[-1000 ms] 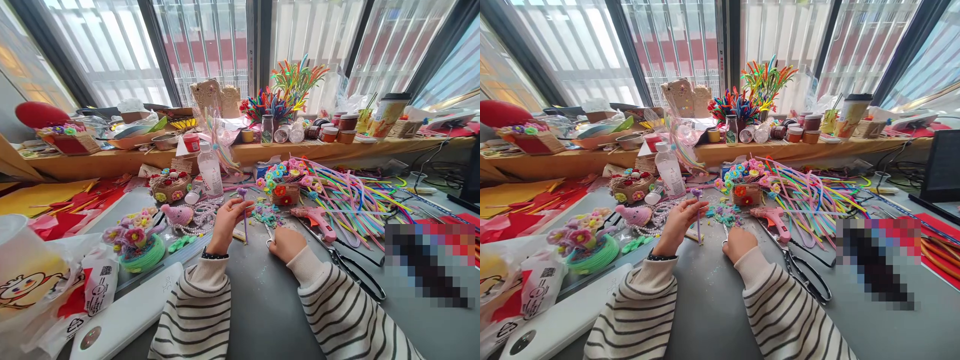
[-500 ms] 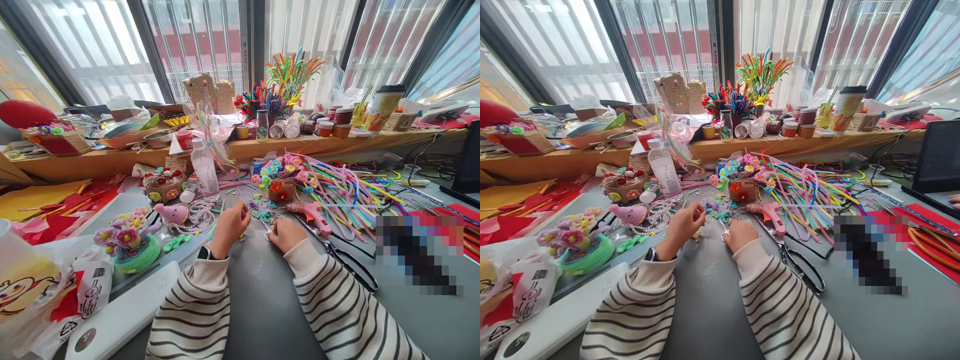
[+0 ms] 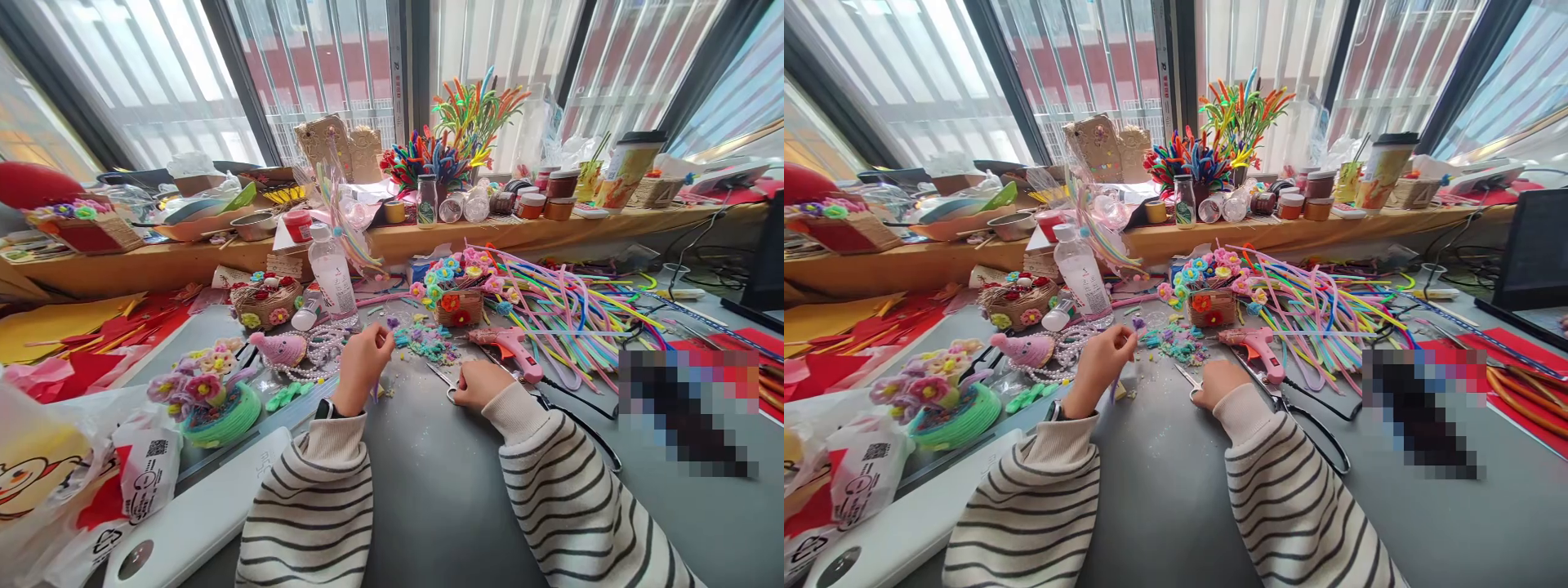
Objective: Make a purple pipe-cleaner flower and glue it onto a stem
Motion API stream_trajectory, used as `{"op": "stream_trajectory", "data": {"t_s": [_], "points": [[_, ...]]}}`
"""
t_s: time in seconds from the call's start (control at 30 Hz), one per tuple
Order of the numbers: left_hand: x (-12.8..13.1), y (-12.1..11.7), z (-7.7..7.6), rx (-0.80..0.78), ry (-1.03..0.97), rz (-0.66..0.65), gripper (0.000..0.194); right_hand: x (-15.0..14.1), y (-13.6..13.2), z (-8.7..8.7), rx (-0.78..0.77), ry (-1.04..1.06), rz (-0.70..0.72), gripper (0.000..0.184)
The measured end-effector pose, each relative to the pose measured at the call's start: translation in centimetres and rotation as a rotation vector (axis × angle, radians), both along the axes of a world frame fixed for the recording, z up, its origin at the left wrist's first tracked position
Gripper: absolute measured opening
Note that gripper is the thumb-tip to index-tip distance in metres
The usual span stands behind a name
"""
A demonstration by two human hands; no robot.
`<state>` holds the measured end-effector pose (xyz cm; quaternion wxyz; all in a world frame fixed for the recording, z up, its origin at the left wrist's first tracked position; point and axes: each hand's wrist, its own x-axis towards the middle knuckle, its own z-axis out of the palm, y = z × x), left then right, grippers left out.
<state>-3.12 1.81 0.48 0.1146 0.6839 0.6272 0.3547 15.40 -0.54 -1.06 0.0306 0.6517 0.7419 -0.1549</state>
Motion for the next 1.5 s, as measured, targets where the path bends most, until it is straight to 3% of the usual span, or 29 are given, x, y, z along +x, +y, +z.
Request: {"op": "stream_trajectory", "data": {"t_s": [0.07,0.23,0.37,0.5,0.6,0.73,0.87,1.07,1.27,1.5], "points": [[0.1,0.2,0.0,0.009,-0.222,-0.051,0.020,-0.1,-0.2,0.1,0.012,-0.003,-0.019,0.016],[0.5,0.7,-0.1,-0.139,-0.713,-0.159,0.025,0.6,0.0,-0.4,0.094,0.124,-0.076,0.011],[0.7,0.7,0.0,-0.195,-0.895,-0.185,0.025,1.0,0.5,-0.9,0.210,0.337,-0.170,0.013],[0.7,0.6,0.0,-0.206,-0.920,-0.186,0.025,0.2,0.8,-1.0,0.256,0.700,-0.190,0.021],[1.0,0.5,0.1,-0.190,-0.928,-0.181,0.025,-0.7,0.9,-1.0,0.161,1.014,-0.206,0.029],[1.6,0.3,0.0,-0.167,-0.941,-0.172,0.024,-1.7,0.8,-0.9,0.028,1.218,-0.208,0.037],[2.3,0.0,-0.2,-0.146,-0.958,-0.180,0.025,-2.2,0.4,-0.9,-0.122,1.261,-0.102,0.040],[2.5,-0.1,-0.3,-0.198,-1.120,-0.174,0.025,-2.8,0.2,-1.0,-0.053,1.205,-0.060,0.038],[2.4,-0.2,-0.2,-0.206,-1.202,-0.139,0.025,-3.0,0.0,-0.9,-0.124,1.237,-0.004,0.034],[2.8,-0.7,-0.1,-0.361,-1.050,-0.307,0.024,-2.9,0.3,-1.3,0.006,1.247,-0.040,0.036]]}}
